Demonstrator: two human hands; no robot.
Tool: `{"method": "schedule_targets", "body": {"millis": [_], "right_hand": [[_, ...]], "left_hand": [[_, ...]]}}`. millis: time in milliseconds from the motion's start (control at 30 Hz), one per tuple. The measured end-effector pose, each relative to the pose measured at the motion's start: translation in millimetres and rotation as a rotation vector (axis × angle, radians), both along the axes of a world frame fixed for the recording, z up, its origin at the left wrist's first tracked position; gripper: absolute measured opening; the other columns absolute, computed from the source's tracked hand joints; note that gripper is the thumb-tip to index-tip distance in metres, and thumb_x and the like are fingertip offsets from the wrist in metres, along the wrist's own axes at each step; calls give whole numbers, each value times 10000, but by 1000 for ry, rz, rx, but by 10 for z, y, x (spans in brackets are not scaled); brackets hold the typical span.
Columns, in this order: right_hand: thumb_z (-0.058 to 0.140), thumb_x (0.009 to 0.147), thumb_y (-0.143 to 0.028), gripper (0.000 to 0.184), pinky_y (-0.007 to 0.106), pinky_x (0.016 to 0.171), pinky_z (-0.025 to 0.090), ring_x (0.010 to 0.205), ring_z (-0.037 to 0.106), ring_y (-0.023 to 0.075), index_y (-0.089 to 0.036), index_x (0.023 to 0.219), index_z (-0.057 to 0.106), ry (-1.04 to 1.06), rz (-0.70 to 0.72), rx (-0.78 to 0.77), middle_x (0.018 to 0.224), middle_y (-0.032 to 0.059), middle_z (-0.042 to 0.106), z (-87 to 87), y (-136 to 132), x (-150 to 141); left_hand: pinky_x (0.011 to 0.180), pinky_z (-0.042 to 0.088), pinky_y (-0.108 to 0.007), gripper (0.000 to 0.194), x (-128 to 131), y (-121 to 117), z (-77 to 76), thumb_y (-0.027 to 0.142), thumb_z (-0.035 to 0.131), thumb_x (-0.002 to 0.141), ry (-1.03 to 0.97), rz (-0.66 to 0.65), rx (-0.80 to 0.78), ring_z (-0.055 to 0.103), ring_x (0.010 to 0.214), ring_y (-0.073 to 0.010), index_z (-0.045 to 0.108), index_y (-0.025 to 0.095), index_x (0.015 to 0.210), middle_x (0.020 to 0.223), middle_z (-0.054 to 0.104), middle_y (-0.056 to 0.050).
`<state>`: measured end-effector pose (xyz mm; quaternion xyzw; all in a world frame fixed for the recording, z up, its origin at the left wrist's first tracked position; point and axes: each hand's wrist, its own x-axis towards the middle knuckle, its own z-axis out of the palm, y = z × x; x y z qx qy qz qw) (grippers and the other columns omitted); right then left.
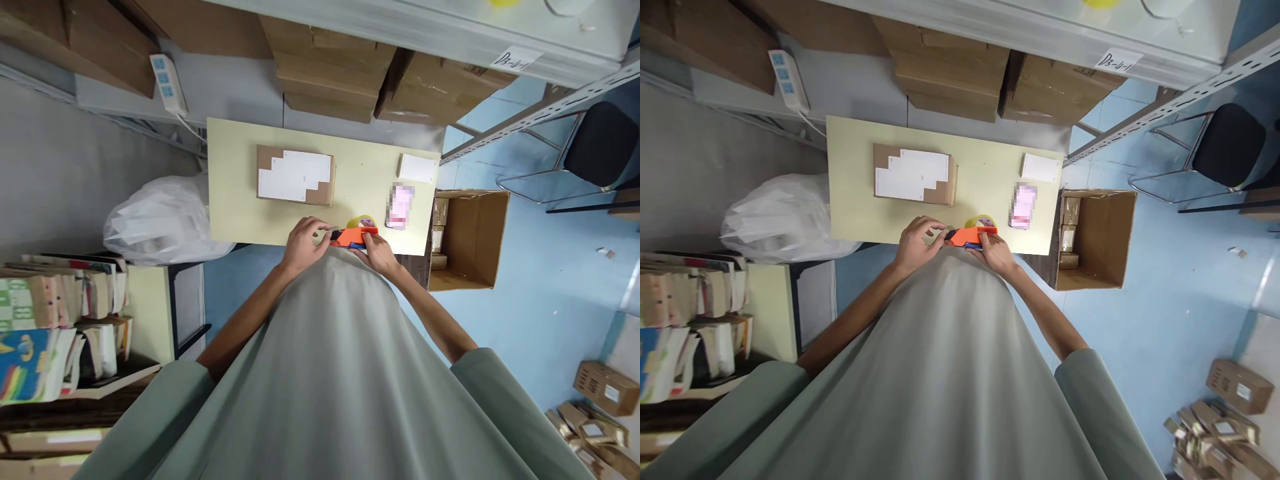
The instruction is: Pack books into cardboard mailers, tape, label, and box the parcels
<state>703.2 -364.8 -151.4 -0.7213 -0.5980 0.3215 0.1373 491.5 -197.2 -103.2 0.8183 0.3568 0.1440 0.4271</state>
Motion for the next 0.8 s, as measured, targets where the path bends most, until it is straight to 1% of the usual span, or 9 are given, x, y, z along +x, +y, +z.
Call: {"method": "schedule_targets", "body": {"millis": [133, 267, 367, 433, 533, 667, 800], "right_hand": [[335, 1064, -856, 761, 582, 1060, 609, 1170, 750, 407, -195, 1355, 576, -3, 40, 8, 1178, 212, 769, 106, 62, -76], [303, 1062, -867, 803, 585, 1061, 607, 1185, 746, 414, -181, 1383, 571, -8, 78, 6, 1195, 223, 767, 184, 96, -166], [320, 1052, -883, 836, 584, 1044, 607, 1181, 745, 422, -165, 1404, 563, -13, 89, -17, 1196, 236, 771, 211, 91, -254], [347, 1039, -900, 858, 574, 1022, 610, 1154, 753, 422, -161, 1419, 558, -20, 83, -50, 1159, 226, 783, 220, 73, -329], [371, 1015, -930, 898, 541, 985, 612, 1074, 775, 403, -160, 1441, 550, -39, 53, -115, 1099, 199, 795, 229, 28, -454], [396, 1004, -942, 916, 498, 944, 606, 1054, 790, 401, -162, 1455, 559, -65, 23, -189, 1134, 210, 802, 256, -63, -604], [469, 1023, -893, 875, 473, 897, 601, 1050, 798, 413, -162, 1495, 564, -98, -3, -258, 1195, 219, 807, 324, -210, -723]], "left_hand": [[876, 627, -355, 147, -82, 63, -27, 278, 685, 994, -10, 31, -42, 717, 1039, -230, 699, 228, 1132, 1075, 759, -71], [869, 629, -342, 82, -219, 118, -44, 303, 672, 1009, -42, -22, -112, 704, 1015, -221, 707, 230, 1025, 1013, 732, -61], [872, 634, -340, 115, -348, 142, -78, 330, 670, 1014, -42, -45, -185, 699, 1003, -217, 708, 228, 976, 1001, 714, -59], [855, 638, -336, 138, -435, 133, -121, 357, 683, 1005, -61, -40, -223, 702, 1012, -216, 717, 226, 978, 1053, 706, -66], [817, 634, -325, 179, -552, 65, -211, 394, 700, 988, -84, -11, -278, 712, 972, -206, 733, 218, 987, 1125, 717, -75], [781, 606, -314, 216, -694, -84, -348, 412, 681, 999, -46, 24, -401, 699, 805, -183, 741, 205, 1011, 1000, 780, -57], [777, 588, -316, 231, -803, -207, -498, 426, 708, 971, -14, 16, -416, 697, 761, -186, 769, 207, 1013, 952, 811, -51]]}}
